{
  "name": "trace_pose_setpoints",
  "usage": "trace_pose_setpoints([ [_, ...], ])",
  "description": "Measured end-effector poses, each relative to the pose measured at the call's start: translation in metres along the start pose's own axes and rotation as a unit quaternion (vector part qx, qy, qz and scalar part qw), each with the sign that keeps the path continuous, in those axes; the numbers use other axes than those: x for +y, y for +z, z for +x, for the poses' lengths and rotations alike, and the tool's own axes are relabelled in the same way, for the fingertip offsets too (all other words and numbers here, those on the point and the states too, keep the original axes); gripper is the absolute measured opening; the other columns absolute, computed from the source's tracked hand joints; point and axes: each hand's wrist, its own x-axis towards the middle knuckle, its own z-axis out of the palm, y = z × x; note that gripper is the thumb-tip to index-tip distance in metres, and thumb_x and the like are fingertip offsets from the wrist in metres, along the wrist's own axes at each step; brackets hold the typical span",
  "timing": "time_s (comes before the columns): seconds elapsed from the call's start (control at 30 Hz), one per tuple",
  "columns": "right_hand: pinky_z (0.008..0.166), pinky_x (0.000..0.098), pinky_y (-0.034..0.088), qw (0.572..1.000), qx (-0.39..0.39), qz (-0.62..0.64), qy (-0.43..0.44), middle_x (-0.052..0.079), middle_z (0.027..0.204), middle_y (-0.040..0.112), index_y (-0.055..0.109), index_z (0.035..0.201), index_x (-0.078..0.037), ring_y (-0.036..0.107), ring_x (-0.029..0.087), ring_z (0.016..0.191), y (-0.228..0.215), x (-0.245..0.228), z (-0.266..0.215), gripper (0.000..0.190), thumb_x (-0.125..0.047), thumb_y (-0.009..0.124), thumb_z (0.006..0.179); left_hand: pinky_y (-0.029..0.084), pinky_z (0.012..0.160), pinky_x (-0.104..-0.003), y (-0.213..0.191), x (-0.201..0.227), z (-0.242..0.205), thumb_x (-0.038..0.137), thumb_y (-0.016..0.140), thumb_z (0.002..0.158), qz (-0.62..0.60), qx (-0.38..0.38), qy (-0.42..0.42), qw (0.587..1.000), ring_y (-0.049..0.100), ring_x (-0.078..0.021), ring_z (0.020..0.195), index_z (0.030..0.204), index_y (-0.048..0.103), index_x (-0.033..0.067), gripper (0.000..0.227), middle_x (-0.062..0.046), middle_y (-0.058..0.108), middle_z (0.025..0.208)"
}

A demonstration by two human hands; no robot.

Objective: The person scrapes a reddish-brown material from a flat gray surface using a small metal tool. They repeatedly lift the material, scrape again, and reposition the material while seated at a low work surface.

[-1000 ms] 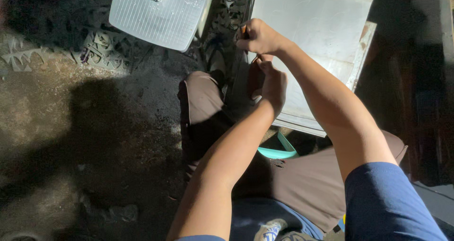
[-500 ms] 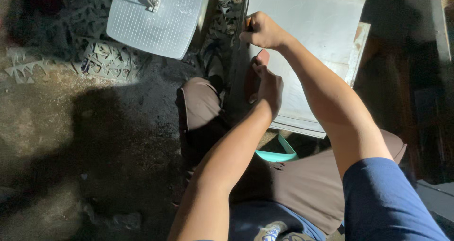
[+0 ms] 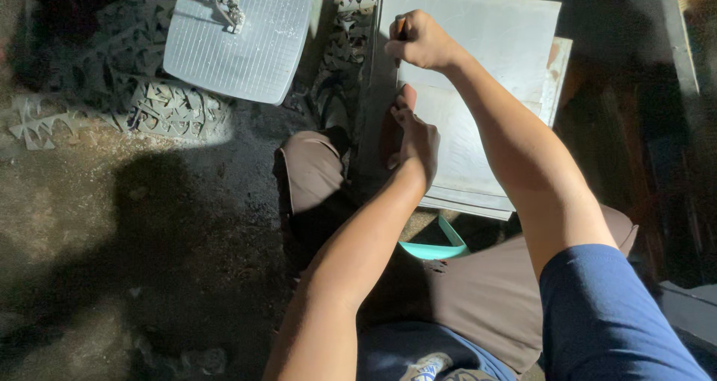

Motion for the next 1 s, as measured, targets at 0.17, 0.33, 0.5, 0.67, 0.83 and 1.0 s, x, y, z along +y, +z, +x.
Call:
trace_pose_setpoints([
  [0.17,0.053,0.0325,0.036,1.0,0.014,-0.009,0.008,0.002,0.059,0.047,0.059,0.071,-0.002,0.043,0.01,0.058,-0.016,-0.003,-0.001,0.021,-0.01,0.071,0.086,0.045,0.095,-0.055,0.0,0.004,-0.007,0.008,0.098,0.05,0.014,0.031,-0.034,0.999,0.052,-0.0519,0.13,0.121,0.07,-0.0051,0.077,-0.029,0.068,0.125],
  [0.33,0.065,0.0275,0.05,0.995,0.076,-0.01,-0.07,0.003,0.082,0.068,0.067,0.093,0.0,0.064,0.009,0.074,-0.07,-0.041,-0.029,0.009,0.003,0.064,0.1,0.044,0.1,-0.06,0.008,0.005,0.004,0.013,0.095,0.059,0.046,0.014,0.025,0.999,0.055,-0.0508,0.126,0.128,0.066,-0.0088,0.077,-0.031,0.066,0.128],
  [0.5,0.055,0.0228,0.04,0.935,0.324,0.144,0.029,0.0,0.075,0.062,0.064,0.095,-0.006,0.055,0.007,0.06,-0.13,-0.095,-0.146,0.011,-0.003,0.063,0.106,0.042,0.11,-0.056,0.034,0.025,0.027,0.011,0.085,0.081,0.049,0.01,0.014,0.999,0.06,-0.0402,0.129,0.133,0.064,-0.0023,0.059,-0.023,0.064,0.134],
  [0.67,0.047,0.0238,0.034,0.895,0.408,0.179,0.011,0.006,0.069,0.06,0.059,0.079,-0.003,0.048,0.008,0.049,-0.101,-0.089,-0.264,0.032,-0.005,0.072,0.108,0.048,0.099,-0.047,0.081,0.005,0.004,0.023,0.078,0.065,-0.223,0.254,-0.046,0.94,0.061,-0.0345,0.126,0.113,0.072,-0.0041,0.055,-0.026,0.061,0.143],
  [0.83,0.047,0.0223,0.036,0.863,0.441,0.225,0.099,0.006,0.073,0.061,0.059,0.081,-0.001,0.052,0.008,0.055,-0.057,-0.053,-0.325,0.027,0.0,0.072,0.104,0.058,0.082,-0.038,0.122,-0.054,-0.049,0.003,0.068,0.087,-0.598,0.304,-0.012,0.741,0.074,-0.0294,0.087,0.124,0.07,0.0038,0.037,-0.015,0.071,0.135],
  [1.0,0.048,0.0258,0.036,0.833,0.489,0.242,0.092,0.005,0.069,0.055,0.059,0.084,-0.001,0.049,0.011,0.054,-0.065,-0.039,-0.328,0.025,-0.001,0.072,0.106,0.057,0.071,-0.039,0.111,-0.03,-0.045,0.018,0.089,0.081,-0.668,0.369,-0.149,0.629,0.07,-0.0311,0.08,0.119,0.064,-0.001,0.05,-0.016,0.068,0.092],
])
